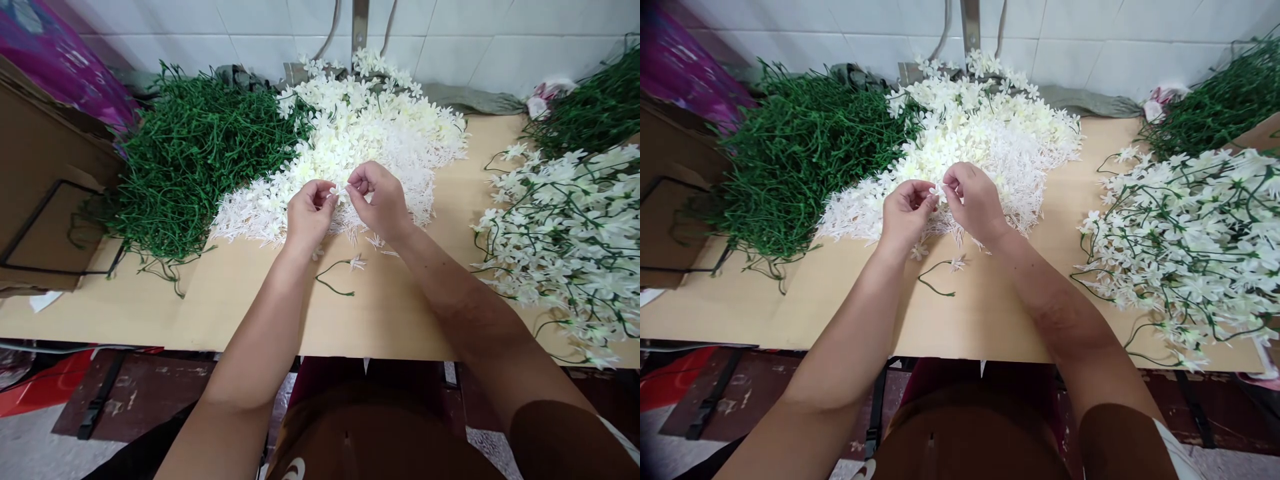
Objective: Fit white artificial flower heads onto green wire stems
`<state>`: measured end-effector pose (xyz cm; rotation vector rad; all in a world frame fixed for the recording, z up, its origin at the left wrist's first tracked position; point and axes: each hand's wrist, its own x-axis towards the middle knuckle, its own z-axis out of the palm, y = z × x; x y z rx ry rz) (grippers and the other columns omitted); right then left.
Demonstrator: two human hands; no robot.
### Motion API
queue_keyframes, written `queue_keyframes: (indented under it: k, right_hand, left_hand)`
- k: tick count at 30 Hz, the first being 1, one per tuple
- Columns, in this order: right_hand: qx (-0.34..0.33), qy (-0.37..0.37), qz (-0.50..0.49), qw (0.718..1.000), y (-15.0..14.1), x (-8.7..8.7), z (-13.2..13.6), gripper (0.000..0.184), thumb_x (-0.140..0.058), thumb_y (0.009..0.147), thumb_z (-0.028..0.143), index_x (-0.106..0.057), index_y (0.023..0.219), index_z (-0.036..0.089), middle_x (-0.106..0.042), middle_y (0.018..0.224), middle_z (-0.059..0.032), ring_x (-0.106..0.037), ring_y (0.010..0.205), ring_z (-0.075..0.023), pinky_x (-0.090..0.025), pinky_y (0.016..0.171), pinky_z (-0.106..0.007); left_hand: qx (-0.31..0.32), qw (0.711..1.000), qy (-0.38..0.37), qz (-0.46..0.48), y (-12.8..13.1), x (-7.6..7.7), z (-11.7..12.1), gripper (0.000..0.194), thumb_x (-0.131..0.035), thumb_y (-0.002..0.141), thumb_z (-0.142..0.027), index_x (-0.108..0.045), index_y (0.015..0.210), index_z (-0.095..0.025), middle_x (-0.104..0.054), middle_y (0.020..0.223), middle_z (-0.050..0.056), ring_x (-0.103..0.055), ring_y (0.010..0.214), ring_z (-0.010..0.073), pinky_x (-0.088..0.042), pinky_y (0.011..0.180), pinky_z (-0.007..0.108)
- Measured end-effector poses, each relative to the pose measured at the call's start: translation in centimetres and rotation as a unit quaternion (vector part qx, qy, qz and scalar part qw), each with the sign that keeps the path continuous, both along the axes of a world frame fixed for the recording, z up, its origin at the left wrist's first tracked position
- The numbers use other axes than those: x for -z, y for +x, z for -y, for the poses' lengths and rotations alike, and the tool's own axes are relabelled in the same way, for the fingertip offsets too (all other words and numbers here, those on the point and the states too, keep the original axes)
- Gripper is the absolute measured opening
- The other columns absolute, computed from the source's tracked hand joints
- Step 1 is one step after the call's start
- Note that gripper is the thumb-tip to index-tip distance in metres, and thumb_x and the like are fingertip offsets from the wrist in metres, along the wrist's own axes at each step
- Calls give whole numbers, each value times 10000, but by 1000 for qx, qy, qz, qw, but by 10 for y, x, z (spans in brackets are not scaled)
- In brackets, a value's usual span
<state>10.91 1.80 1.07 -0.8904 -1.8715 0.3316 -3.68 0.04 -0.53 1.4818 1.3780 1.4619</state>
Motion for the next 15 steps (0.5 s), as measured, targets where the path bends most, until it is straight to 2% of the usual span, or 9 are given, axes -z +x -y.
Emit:
queue_keyframes:
  k: [4,8,11,15]
  right_hand:
    - [23,63,50,997,0,2,-1,89,-463,819,143,-425,793,219,-510,766,-8,-495,739,-139,-421,726,-308]
    - [23,90,70,993,-2,4,1,67,-457,847,168,-439,800,214,-549,795,-27,-520,775,-148,-432,741,-307]
    - [14,62,67,996,-3,5,2,55,-480,837,164,-454,818,209,-560,807,-28,-533,776,-146,-444,740,-305]
    - [-14,-15,24,1000,-4,5,4,74,-529,809,160,-474,831,204,-571,818,-21,-550,777,-139,-470,751,-312]
  left_hand:
    - [1,1000,11,14,0,2,-1,133,-702,751,-203,-639,865,-178,-582,674,-22,-524,582,76,-435,583,204]
    - [12,1000,17,24,0,3,-1,158,-727,739,-211,-644,871,-180,-591,686,-21,-530,586,73,-434,583,201]
    - [17,999,15,23,0,3,-1,142,-725,734,-160,-647,852,-176,-599,693,-21,-535,591,72,-439,594,203]
    - [18,999,22,20,0,1,-1,138,-708,736,-114,-654,847,-176,-609,707,-20,-540,607,71,-440,609,200]
